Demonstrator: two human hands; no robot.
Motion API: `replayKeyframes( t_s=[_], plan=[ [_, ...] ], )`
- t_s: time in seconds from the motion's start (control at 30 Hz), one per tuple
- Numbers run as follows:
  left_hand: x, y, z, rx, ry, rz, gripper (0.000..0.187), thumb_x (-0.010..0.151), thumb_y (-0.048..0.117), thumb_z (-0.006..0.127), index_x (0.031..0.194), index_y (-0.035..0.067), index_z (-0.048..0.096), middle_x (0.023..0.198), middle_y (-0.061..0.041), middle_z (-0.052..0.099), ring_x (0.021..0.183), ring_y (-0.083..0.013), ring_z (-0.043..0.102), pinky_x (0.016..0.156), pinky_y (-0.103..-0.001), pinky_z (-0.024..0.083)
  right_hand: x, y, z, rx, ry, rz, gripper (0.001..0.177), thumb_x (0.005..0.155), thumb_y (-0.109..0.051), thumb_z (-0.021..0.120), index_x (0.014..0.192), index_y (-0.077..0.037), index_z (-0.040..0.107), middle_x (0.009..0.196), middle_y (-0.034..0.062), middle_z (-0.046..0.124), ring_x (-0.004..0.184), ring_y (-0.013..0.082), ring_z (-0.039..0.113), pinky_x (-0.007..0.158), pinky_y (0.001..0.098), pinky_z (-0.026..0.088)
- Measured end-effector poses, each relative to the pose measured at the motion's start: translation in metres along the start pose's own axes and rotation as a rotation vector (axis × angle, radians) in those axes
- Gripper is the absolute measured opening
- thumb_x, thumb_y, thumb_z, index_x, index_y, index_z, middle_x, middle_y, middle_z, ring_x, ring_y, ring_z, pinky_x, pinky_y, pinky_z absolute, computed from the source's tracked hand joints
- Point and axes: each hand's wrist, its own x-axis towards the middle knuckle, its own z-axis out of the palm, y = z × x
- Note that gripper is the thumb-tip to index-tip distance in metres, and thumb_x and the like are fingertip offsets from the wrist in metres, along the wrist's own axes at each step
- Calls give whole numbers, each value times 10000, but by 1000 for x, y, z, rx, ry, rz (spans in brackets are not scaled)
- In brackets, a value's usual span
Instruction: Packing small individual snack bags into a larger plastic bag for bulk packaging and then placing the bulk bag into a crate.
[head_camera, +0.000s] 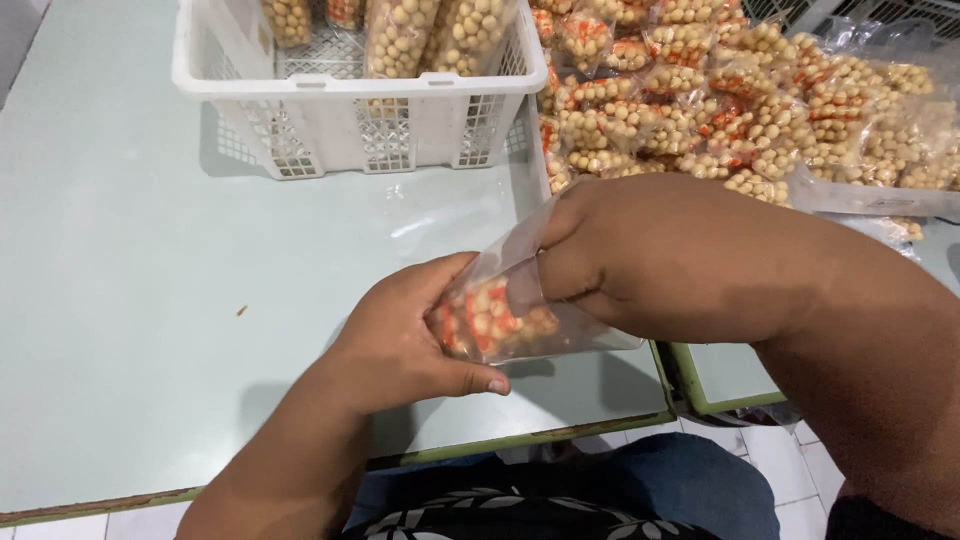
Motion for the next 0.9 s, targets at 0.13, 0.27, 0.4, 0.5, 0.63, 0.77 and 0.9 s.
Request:
replayKeyframes(
  t_s=[0.13, 0.27, 0.4, 0.5, 0.63, 0.77, 0.9],
  plan=[
    [2, -10, -1, 94, 5, 176, 819, 590, 547, 834, 1282, 150, 652, 1017, 25, 709, 915, -121, 662, 794, -268, 512, 8, -14, -15, 71, -45, 58, 341, 833, -179, 621, 1107, -269, 805, 1231, -91, 770, 909, 225, 731, 627, 401, 543],
    [3, -17, 0, 72, 8, 340, 513, 812, 552, 695, 1083, 118, 656, 925, 9, 660, 835, -132, 638, 721, -274, 496, 8, -16, -19, 86, -5, -88, 391, 898, -167, 586, 1218, -301, 765, 1393, -25, 668, 1094, 243, 679, 743, 431, 556],
    [5, -23, -1, 118, 49, 364, 486, 886, 570, 608, 1095, 135, 662, 937, 4, 685, 864, -143, 653, 752, -280, 491, 10, -12, -18, 51, 61, -152, 319, 981, -236, 560, 1247, -255, 736, 1382, -29, 659, 1033, 219, 695, 749, 378, 545],
    [5, -35, -1, 146, 141, 219, 476, 831, 522, 689, 1115, 141, 723, 981, -21, 720, 904, -155, 676, 790, -281, 504, 3, -2, -11, -92, 95, -58, 481, 880, -162, 578, 1344, -245, 672, 1403, 36, 617, 1022, 298, 687, 651, 476, 552],
    [9, -39, 2, 9, 178, 147, 698, 810, 464, 723, 1385, 81, 618, 1157, -45, 750, 1098, -184, 716, 917, -309, 573, -6, -7, -24, -128, 343, -45, 399, 899, -76, 588, 1279, -18, 693, 1363, 149, 661, 930, 306, 720, 545, 449, 572],
    [16, -31, 3, -175, 290, 160, 523, 864, 461, 671, 1247, 105, 665, 1081, -58, 782, 1011, -221, 770, 867, -352, 643, -28, 4, -5, -174, 811, 7, 243, 1096, -10, 612, 1283, 112, 706, 1077, 222, 650, 952, 337, 599, 799, 442, 498],
    [30, -58, -1, -244, 379, 298, 580, 925, 514, 639, 1278, 54, 647, 873, -45, 749, 804, -159, 744, 783, -289, 611, -38, 39, 64, -38, 1045, 37, 501, 967, 39, 656, 1425, 12, 455, 959, 111, 493, 683, 151, 422, 532, 295, 366]
  ],
)
